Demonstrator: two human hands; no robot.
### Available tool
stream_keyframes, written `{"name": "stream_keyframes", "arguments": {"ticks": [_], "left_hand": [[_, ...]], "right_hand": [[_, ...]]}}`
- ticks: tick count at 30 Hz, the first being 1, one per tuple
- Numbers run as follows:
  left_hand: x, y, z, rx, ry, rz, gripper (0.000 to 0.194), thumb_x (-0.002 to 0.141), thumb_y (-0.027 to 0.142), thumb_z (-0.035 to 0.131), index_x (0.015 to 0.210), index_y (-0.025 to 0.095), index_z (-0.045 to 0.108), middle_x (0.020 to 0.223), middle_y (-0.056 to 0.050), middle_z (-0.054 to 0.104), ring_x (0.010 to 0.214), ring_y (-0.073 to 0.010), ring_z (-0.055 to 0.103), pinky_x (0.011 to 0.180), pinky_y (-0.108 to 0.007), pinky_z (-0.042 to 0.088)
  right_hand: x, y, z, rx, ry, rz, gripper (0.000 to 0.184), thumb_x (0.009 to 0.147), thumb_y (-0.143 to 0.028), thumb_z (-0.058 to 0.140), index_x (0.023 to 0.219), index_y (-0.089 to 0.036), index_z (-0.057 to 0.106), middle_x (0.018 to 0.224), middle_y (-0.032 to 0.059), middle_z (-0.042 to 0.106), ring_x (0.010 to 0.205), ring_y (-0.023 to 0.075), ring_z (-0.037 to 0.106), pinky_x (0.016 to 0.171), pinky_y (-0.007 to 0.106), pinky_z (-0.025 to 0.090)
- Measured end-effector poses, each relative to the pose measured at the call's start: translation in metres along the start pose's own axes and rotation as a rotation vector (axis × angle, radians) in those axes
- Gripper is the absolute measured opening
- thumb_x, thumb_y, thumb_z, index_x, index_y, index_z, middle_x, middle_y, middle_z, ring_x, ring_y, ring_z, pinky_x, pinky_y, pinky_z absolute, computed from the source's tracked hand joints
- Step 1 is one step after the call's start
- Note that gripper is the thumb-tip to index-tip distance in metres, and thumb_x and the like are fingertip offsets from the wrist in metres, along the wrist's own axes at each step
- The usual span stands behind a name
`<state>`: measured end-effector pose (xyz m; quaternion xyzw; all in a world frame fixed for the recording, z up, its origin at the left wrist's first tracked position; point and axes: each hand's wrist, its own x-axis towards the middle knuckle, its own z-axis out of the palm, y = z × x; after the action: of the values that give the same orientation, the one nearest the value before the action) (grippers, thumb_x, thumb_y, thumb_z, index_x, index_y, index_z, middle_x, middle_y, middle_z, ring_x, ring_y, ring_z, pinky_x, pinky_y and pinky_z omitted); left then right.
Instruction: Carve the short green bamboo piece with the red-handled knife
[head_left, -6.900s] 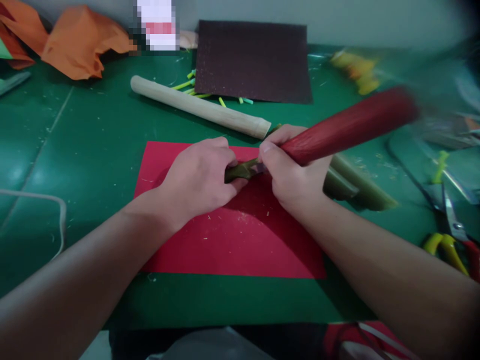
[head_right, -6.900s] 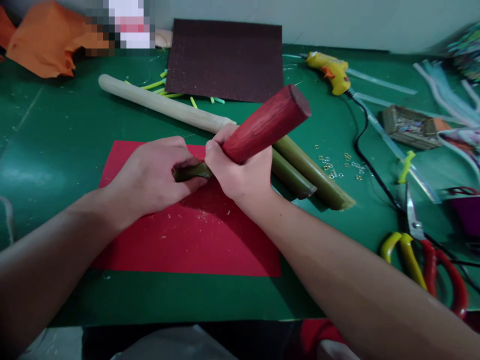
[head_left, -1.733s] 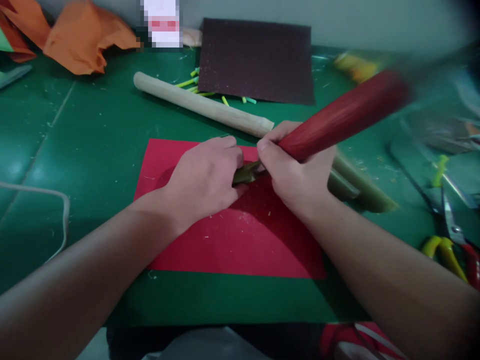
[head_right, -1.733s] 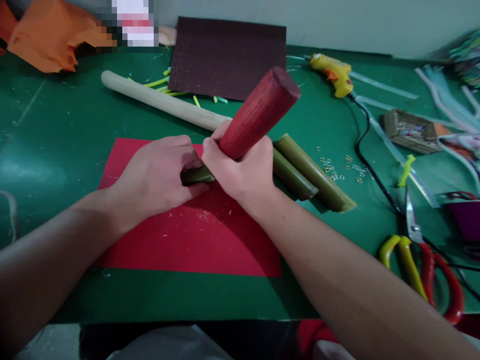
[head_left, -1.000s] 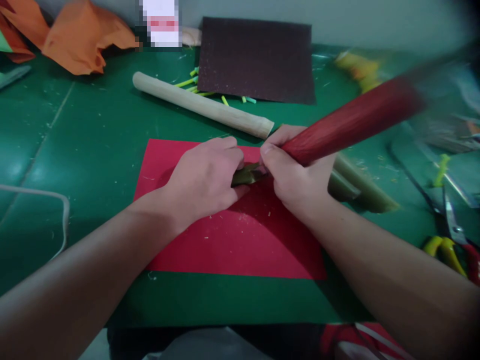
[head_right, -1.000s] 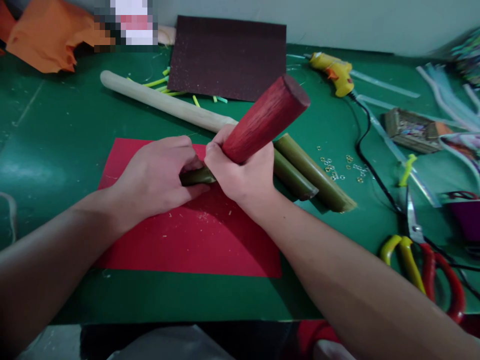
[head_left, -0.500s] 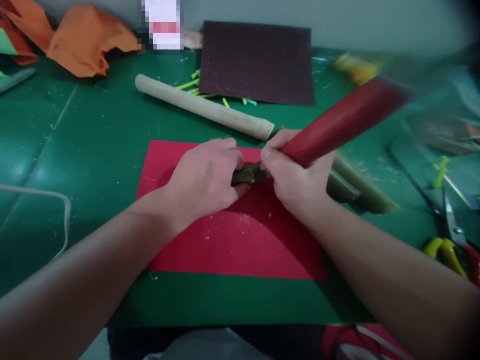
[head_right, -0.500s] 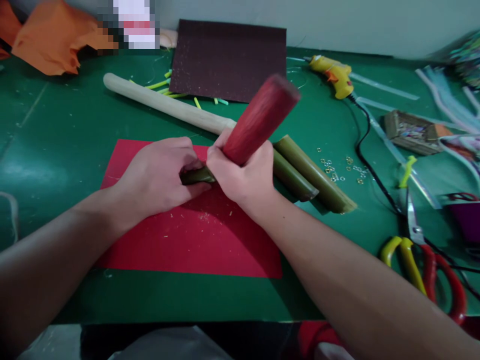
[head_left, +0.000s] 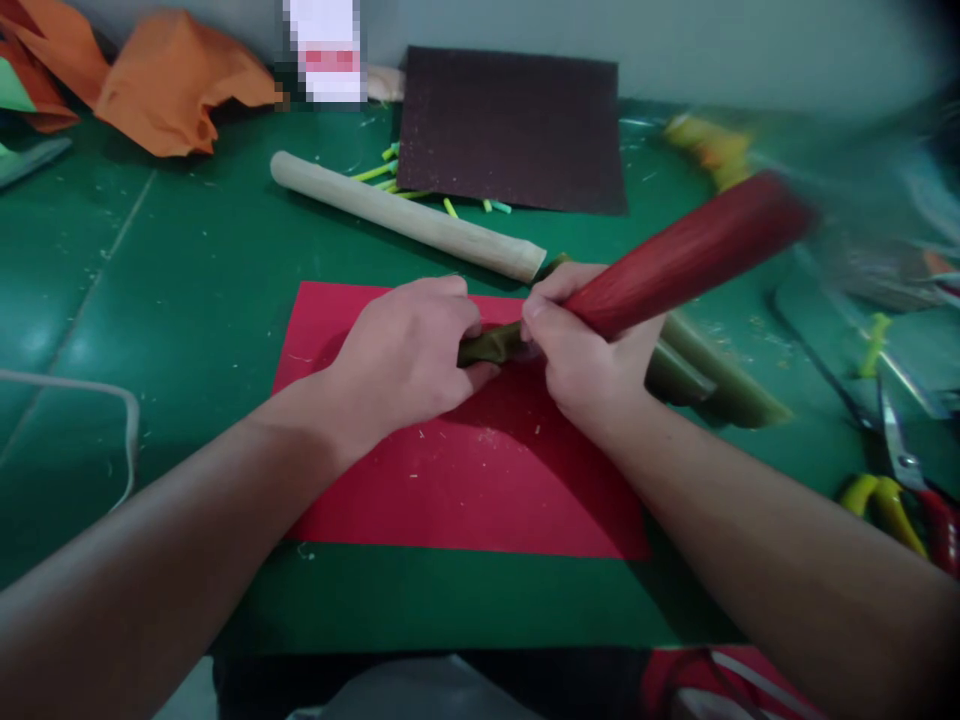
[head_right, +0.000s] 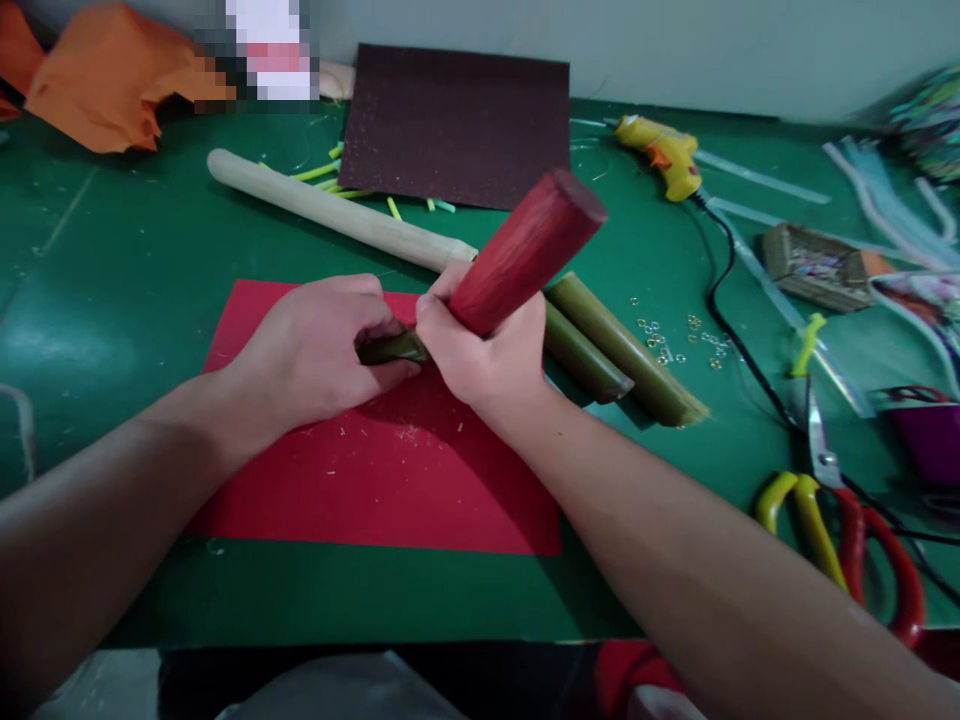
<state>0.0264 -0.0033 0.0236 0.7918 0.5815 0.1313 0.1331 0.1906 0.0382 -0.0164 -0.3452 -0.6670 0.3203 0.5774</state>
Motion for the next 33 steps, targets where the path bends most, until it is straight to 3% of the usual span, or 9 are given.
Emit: {"name": "stream_keyframes", "arguments": {"ticks": [5, 12, 18, 23, 28, 33], "left_hand": [[0.001, 0.000, 0.001, -0.007, 0.018, 0.007, 0.024, 0.086, 0.039, 0.071, 0.078, 0.017, 0.069, 0.083, -0.005, 0.061, 0.072, -0.0179, 0.056, 0.056, -0.032, 0.031], [0.000, 0.000, 0.000, 0.001, 0.011, 0.006, 0.022, 0.085, 0.036, 0.072, 0.076, 0.017, 0.067, 0.081, -0.004, 0.060, 0.073, -0.0189, 0.058, 0.055, -0.032, 0.033], [0.001, 0.000, 0.000, -0.005, 0.015, 0.005, 0.023, 0.085, 0.036, 0.072, 0.075, 0.017, 0.066, 0.082, -0.005, 0.060, 0.074, -0.0196, 0.057, 0.057, -0.033, 0.032], [0.000, -0.003, 0.004, 0.000, 0.039, 0.028, 0.020, 0.085, 0.035, 0.072, 0.077, 0.017, 0.066, 0.082, -0.005, 0.061, 0.076, -0.0210, 0.059, 0.057, -0.033, 0.034], [-0.006, -0.008, 0.010, -0.021, 0.173, 0.149, 0.018, 0.086, 0.035, 0.071, 0.086, 0.017, 0.068, 0.090, -0.008, 0.066, 0.088, -0.0259, 0.063, 0.066, -0.037, 0.045], [-0.015, 0.001, 0.005, -0.372, 0.424, 0.189, 0.012, 0.094, 0.024, 0.059, 0.099, 0.020, 0.069, 0.095, -0.006, 0.068, 0.090, -0.0203, 0.066, 0.079, -0.037, 0.055]], "right_hand": [[0.001, -0.003, 0.000, -0.055, 0.002, -0.008, 0.024, 0.085, -0.023, 0.066, 0.065, -0.026, 0.054, 0.063, -0.0010, 0.055, 0.061, 0.0173, 0.057, 0.064, 0.038, 0.054], [0.001, -0.005, 0.000, 0.051, -0.010, 0.035, 0.021, 0.079, -0.015, 0.066, 0.063, -0.024, 0.055, 0.059, -0.0051, 0.052, 0.054, 0.0112, 0.049, 0.057, 0.031, 0.044], [0.001, -0.004, 0.000, -0.012, -0.010, 0.022, 0.022, 0.079, -0.019, 0.066, 0.062, -0.024, 0.054, 0.061, -0.0041, 0.054, 0.056, 0.0115, 0.049, 0.058, 0.032, 0.046], [0.003, -0.006, 0.001, 0.060, -0.003, 0.051, 0.021, 0.079, -0.016, 0.063, 0.061, -0.024, 0.053, 0.059, -0.0049, 0.050, 0.054, 0.0106, 0.046, 0.058, 0.031, 0.044], [0.006, -0.008, 0.001, 0.039, -0.034, 0.023, 0.022, 0.078, -0.017, 0.062, 0.059, -0.024, 0.054, 0.060, -0.0029, 0.053, 0.056, 0.0117, 0.048, 0.060, 0.033, 0.047], [0.006, -0.013, 0.001, 0.071, -0.057, 0.165, 0.022, 0.082, -0.027, 0.068, 0.063, -0.025, 0.056, 0.058, -0.0028, 0.054, 0.057, 0.0141, 0.052, 0.056, 0.033, 0.047]]}}
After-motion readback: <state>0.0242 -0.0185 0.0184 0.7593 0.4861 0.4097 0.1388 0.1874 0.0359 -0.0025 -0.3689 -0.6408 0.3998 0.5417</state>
